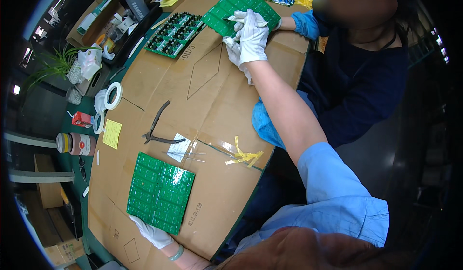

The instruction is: The person cleans the surface of a green circuit board using a white cloth and a utility knife. They wipe the board, scrape it with the knife, and flip it over to clean the other side. The person also uses pliers to remove a small piece from the board.

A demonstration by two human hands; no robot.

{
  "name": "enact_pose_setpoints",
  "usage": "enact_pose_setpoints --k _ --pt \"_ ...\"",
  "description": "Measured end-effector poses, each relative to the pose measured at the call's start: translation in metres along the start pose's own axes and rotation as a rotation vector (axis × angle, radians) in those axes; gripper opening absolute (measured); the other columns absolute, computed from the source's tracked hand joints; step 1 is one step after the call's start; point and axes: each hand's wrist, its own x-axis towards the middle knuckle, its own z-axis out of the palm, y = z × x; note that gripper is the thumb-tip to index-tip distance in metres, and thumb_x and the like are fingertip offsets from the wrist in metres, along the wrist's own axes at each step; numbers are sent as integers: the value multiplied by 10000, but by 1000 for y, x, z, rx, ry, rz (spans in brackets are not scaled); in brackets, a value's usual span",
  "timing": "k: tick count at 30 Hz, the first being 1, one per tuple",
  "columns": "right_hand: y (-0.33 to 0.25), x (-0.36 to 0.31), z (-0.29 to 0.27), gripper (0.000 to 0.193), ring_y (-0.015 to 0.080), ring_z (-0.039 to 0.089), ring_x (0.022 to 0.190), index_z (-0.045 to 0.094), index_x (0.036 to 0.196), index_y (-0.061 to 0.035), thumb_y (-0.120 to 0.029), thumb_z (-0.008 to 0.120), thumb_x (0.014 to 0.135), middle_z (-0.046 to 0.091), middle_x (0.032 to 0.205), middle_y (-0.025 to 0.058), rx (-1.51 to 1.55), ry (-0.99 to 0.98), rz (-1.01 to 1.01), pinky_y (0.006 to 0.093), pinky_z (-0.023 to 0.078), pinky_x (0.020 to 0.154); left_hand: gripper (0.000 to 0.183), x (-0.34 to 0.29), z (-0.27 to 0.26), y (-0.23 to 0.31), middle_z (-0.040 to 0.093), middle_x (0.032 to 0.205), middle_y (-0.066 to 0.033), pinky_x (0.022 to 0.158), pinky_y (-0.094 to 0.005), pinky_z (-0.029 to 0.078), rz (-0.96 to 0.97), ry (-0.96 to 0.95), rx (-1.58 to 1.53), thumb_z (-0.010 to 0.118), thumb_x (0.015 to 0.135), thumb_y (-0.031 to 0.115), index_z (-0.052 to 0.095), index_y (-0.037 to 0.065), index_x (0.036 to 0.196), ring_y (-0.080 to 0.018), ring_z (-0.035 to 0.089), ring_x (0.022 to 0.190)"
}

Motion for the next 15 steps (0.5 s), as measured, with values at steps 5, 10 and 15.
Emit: enact_pose_setpoints --k 5,10,15 --pt "-6 -3 -1 315 77 470 476 628 985 -51 -301 441 1015 639 761 33 50 38 -93 235 403 400 470 2 -5 -4 465 1414 -145 1054 -369 404 -27 -9 -33 344 1067 249 379 -54 1425 -218 494 1195" --pt "-8 -66 34 215 65 484 535 588 959 -46 -259 563 951 606 740 27 128 -47 -333 232 365 428 491 -6 22 18 459 1421 -151 1072 -400 394 -140 -23 -375 327 1066 294 388 -42 1419 -249 491 1228" --pt "22 -179 66 256 176 658 994 610 1079 -4 -76 696 848 676 1052 119 3 -347 -514 293 518 868 480 -7 22 14 485 1399 -156 1056 -407 412 -81 -69 -290 331 1059 300 426 -31 1394 -257 510 1221"
